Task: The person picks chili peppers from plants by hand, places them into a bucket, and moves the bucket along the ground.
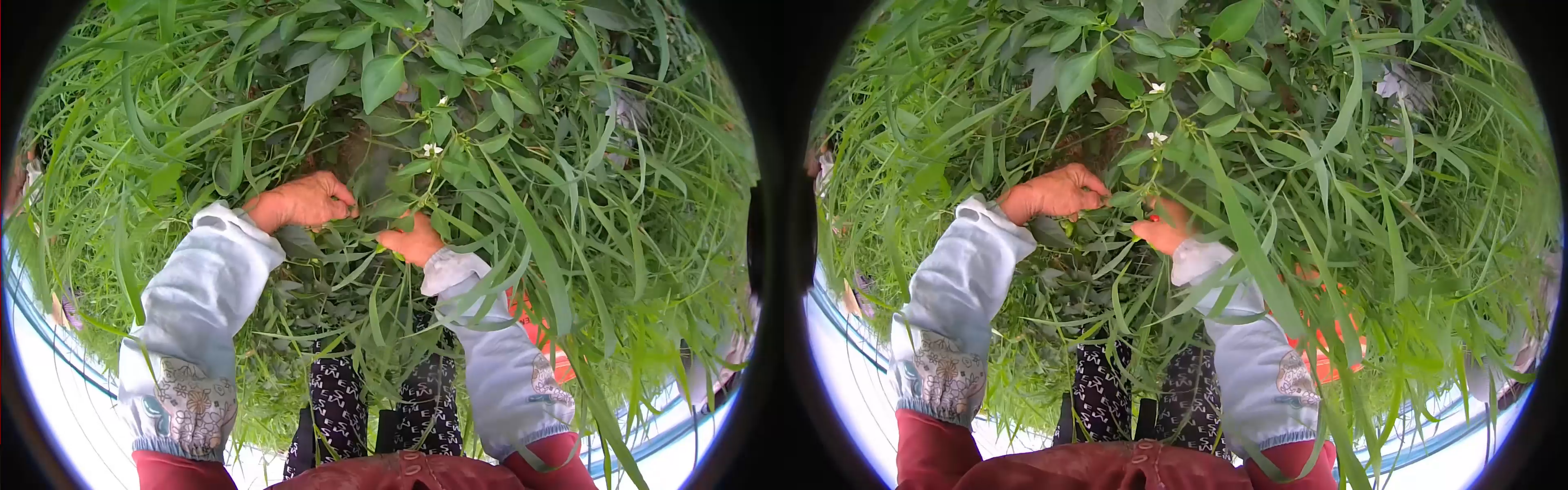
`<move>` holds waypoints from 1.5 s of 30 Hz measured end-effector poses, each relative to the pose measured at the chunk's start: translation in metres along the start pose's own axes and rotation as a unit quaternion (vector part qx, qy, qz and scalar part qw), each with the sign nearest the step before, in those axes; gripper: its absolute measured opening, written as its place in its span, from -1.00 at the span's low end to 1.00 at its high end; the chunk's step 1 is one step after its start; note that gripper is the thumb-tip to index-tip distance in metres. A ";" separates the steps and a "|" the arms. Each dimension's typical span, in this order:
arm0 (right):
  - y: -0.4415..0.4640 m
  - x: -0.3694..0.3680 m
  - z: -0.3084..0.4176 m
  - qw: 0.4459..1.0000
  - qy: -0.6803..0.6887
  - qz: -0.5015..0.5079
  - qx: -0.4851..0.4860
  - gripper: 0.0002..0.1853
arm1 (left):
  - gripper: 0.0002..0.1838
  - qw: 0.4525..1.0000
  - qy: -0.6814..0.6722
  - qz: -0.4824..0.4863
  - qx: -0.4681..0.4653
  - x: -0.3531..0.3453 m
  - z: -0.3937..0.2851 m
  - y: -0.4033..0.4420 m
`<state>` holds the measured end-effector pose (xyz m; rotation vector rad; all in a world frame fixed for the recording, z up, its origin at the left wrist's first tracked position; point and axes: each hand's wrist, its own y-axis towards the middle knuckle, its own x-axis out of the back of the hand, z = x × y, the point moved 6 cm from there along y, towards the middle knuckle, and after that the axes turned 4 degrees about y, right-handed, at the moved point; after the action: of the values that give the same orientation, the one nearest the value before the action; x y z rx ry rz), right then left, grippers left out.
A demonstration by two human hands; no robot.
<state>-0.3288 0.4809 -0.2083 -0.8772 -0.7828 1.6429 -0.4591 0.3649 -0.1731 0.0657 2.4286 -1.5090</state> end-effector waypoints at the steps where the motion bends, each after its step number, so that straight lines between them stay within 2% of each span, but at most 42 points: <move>1: -0.001 -0.003 -0.002 0.997 0.070 0.003 -0.027 -0.42 | -0.74 0.999 0.027 0.021 0.005 -0.006 -0.001 0.001; 3: -0.008 0.000 0.001 0.980 0.198 -0.038 0.005 -0.35 | -0.74 0.996 0.058 0.061 0.010 -0.021 -0.006 0.005; 5: -0.017 0.003 0.014 0.959 0.272 -0.058 0.062 -0.29 | -0.74 0.986 0.151 0.035 -0.062 -0.029 -0.008 0.015; 6: -0.020 0.003 0.015 0.969 0.247 -0.031 0.000 -0.34 | -0.74 0.976 0.196 0.021 -0.096 -0.030 -0.022 0.012; 7: -0.026 0.006 0.013 0.973 0.221 -0.004 -0.067 -0.39 | -0.76 0.983 0.170 0.047 -0.040 -0.031 -0.026 0.011; 8: -0.031 0.006 0.007 0.972 0.193 0.021 -0.133 -0.43 | -0.77 0.984 0.166 0.054 -0.041 -0.035 -0.030 0.015; 9: -0.029 0.003 -0.002 0.948 0.282 0.009 -0.149 -0.58 | -0.77 0.984 0.164 0.062 -0.039 -0.037 -0.033 0.019; 12: -0.026 -0.003 0.003 0.955 0.243 0.080 -0.148 -0.49 | -0.73 0.967 0.236 0.029 -0.088 -0.039 -0.032 0.033; 13: -0.026 -0.003 -0.003 0.959 0.226 0.064 -0.158 -0.62 | -0.70 0.955 0.273 0.011 -0.113 -0.041 -0.033 0.039; 16: -0.033 -0.002 -0.007 0.942 0.296 0.052 -0.151 -0.68 | -0.62 0.948 0.315 0.006 -0.057 -0.035 -0.055 0.028; 19: -0.039 0.002 -0.012 0.935 0.318 0.029 -0.155 -0.71 | -0.60 0.933 0.355 -0.007 -0.064 -0.043 -0.054 0.030; 22: -0.043 0.003 -0.023 0.931 0.341 0.011 -0.132 -0.74 | -0.68 0.915 0.391 0.019 -0.095 -0.055 -0.059 0.036; 25: -0.049 0.006 -0.024 0.924 0.359 -0.028 -0.127 -0.76 | -0.72 0.928 0.356 0.044 -0.098 -0.052 -0.072 0.035; 28: -0.058 0.014 -0.019 0.902 0.407 -0.077 -0.119 -0.76 | -0.77 0.891 0.446 0.043 -0.071 -0.047 -0.069 0.043; 29: -0.060 0.023 -0.026 0.915 0.377 -0.093 -0.105 -0.74 | -0.77 0.862 0.499 0.024 -0.088 -0.041 -0.054 0.050; 30: -0.061 0.029 -0.044 0.903 0.412 -0.085 -0.085 -0.73 | -0.78 0.843 0.536 -0.018 -0.043 -0.029 -0.044 0.053; 32: -0.066 0.039 -0.070 0.873 0.482 -0.069 -0.041 -0.71 | -0.82 0.884 0.414 -0.191 -0.100 -0.007 -0.043 0.036; 33: -0.070 0.037 -0.078 0.850 0.516 -0.015 -0.110 -0.70 | -0.81 0.916 0.345 -0.191 -0.077 -0.005 -0.045 0.038; 35: -0.078 0.040 -0.072 0.858 0.497 -0.056 -0.119 -0.72 | -0.79 0.962 0.190 -0.194 -0.023 0.011 -0.043 0.046; 36: -0.081 0.040 -0.069 0.862 0.487 -0.075 -0.123 -0.73 | -0.76 0.966 0.165 -0.198 -0.038 0.014 -0.039 0.060; 37: -0.080 0.039 -0.078 0.824 0.539 -0.097 -0.144 -0.77 | -0.73 0.968 0.141 -0.200 -0.053 0.015 -0.027 0.082; 38: -0.079 0.040 -0.081 0.820 0.547 -0.096 -0.137 -0.78 | -0.69 0.970 0.117 -0.202 -0.070 0.015 -0.017 0.100; 40: -0.079 0.044 -0.087 0.814 0.559 -0.098 -0.125 -0.81 | -0.65 0.941 0.191 -0.260 -0.103 0.015 0.002 0.138; 41: -0.082 0.044 -0.090 0.810 0.561 -0.101 -0.136 -0.83 | -0.66 0.934 0.118 -0.323 -0.093 0.012 0.038 0.179; 44: -0.087 0.046 -0.098 0.856 0.484 -0.096 -0.152 -0.84 | -0.63 0.901 -0.018 -0.428 -0.066 0.001 0.072 0.221; 45: -0.087 0.042 -0.092 0.822 0.560 -0.057 -0.090 -0.78 | -0.64 0.894 -0.054 -0.441 -0.058 -0.003 0.079 0.227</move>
<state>-0.2143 0.5467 -0.1886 -1.6444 -0.1252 0.6891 -0.3979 0.3983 -0.4031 -1.2605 2.5616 -1.5702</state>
